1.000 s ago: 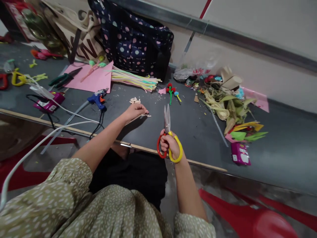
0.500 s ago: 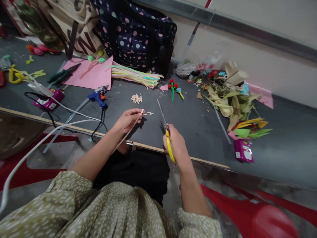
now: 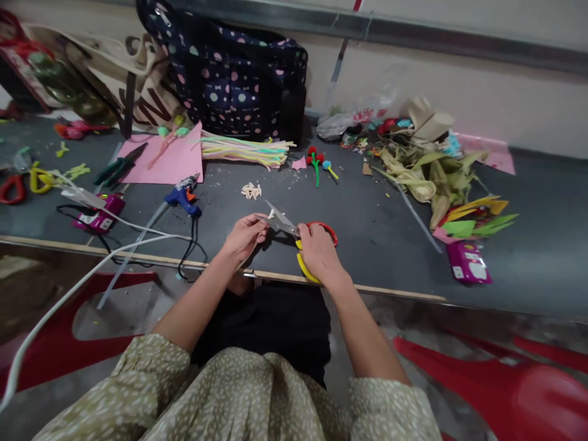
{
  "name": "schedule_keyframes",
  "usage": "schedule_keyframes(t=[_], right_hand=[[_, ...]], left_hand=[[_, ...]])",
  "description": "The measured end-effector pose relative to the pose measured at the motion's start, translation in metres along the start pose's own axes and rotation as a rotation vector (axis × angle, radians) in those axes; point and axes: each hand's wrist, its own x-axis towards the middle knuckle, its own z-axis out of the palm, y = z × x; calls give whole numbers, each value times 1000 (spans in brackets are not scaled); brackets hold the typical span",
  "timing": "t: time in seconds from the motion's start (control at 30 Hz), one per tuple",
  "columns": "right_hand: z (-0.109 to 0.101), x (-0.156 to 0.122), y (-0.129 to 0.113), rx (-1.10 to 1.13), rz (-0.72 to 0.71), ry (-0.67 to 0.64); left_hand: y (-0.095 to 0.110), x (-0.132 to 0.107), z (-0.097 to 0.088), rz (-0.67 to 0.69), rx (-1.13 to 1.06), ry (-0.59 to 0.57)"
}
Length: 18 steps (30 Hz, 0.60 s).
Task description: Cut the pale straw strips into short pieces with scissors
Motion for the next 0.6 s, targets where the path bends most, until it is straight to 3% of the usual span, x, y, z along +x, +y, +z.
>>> schedule_keyframes(t=[0.6], right_hand=[[13, 14, -5, 113, 15, 85]], left_hand=[[-9, 9, 7, 64, 133, -10]])
